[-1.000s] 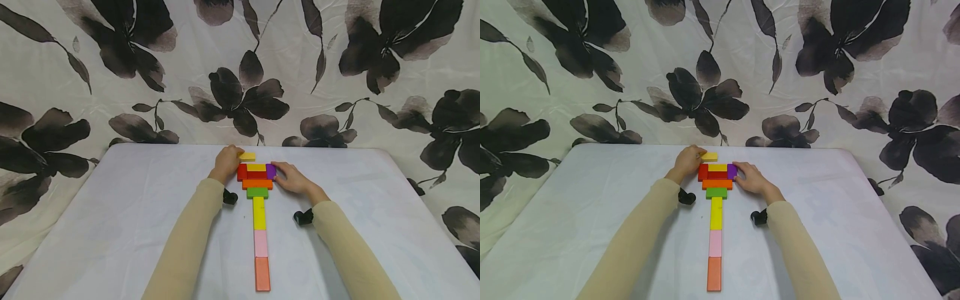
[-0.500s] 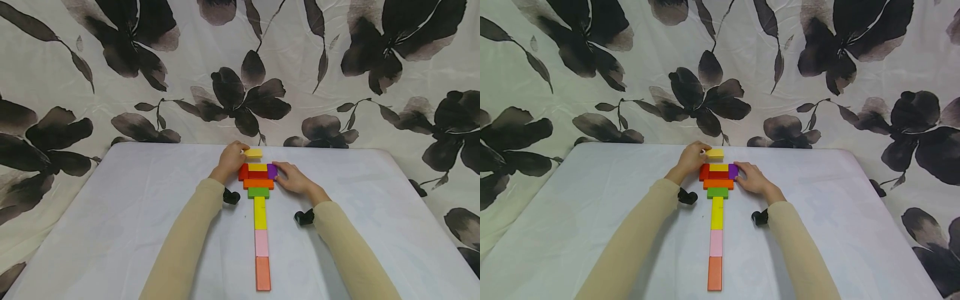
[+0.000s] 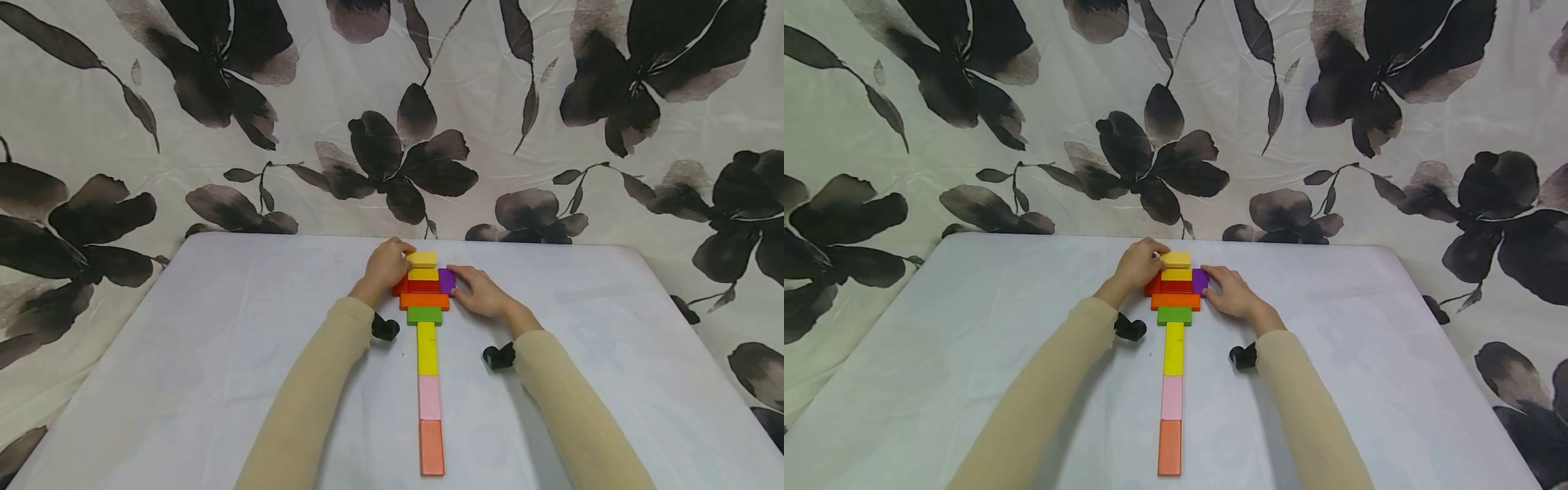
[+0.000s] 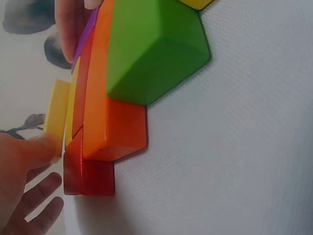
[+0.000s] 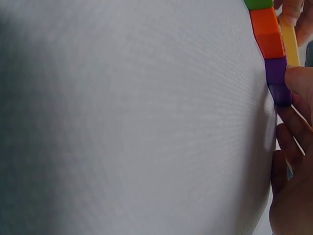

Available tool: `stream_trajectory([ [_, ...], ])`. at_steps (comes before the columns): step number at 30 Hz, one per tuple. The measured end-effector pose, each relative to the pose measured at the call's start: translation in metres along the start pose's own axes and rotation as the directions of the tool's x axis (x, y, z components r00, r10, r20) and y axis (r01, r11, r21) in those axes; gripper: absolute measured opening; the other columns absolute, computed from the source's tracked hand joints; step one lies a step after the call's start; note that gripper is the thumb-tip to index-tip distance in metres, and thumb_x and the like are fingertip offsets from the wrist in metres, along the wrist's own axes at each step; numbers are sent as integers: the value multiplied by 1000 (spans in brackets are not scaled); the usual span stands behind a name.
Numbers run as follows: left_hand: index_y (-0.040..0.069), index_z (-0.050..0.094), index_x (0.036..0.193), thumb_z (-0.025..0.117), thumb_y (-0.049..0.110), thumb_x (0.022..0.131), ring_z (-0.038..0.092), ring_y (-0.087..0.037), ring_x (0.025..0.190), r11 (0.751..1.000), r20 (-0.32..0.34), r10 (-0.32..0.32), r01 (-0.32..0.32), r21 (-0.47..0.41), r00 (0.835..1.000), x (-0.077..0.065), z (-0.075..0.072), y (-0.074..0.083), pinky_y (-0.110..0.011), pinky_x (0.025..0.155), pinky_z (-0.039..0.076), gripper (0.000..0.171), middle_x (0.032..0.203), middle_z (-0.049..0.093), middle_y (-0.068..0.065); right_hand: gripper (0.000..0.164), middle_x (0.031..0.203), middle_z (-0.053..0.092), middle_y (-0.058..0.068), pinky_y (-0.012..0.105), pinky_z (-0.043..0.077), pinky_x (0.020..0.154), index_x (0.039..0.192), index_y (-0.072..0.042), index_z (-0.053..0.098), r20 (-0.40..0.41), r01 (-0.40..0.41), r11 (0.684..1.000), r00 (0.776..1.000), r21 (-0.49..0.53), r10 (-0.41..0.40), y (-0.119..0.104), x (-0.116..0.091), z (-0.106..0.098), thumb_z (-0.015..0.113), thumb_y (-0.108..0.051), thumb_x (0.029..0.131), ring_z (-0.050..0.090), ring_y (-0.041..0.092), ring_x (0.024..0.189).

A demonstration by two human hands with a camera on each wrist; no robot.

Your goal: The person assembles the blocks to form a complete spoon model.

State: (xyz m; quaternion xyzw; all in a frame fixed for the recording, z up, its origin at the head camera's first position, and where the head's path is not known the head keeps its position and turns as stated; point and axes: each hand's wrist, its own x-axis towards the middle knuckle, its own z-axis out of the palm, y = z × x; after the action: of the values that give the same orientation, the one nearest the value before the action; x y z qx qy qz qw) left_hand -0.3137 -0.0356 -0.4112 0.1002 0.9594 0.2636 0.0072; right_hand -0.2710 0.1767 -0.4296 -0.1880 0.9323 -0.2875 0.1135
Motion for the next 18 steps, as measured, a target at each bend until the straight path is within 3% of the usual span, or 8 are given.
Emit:
stream_trajectory([
  [7,13,65,116,63,14,87,53,-22,106,1000,2,-17,17,-11,1000,1,4,0,-35,98,42,30,115,59,-5,57,144,34,15,49,23,109,144,-11,29,2,-1,1000,1000,-3,1,0,-1,0,51,-22,92,30,33,131],
  [18,12,66,115,63,14,87,54,-21,100,1000,3,-4,4,-12,1000,3,8,0,-34,95,45,29,112,59,-6,57,144,34,14,50,23,109,144,-13,30,-5,0,1000,1000,-9,0,3,1,1,52,-23,92,30,33,130],
])
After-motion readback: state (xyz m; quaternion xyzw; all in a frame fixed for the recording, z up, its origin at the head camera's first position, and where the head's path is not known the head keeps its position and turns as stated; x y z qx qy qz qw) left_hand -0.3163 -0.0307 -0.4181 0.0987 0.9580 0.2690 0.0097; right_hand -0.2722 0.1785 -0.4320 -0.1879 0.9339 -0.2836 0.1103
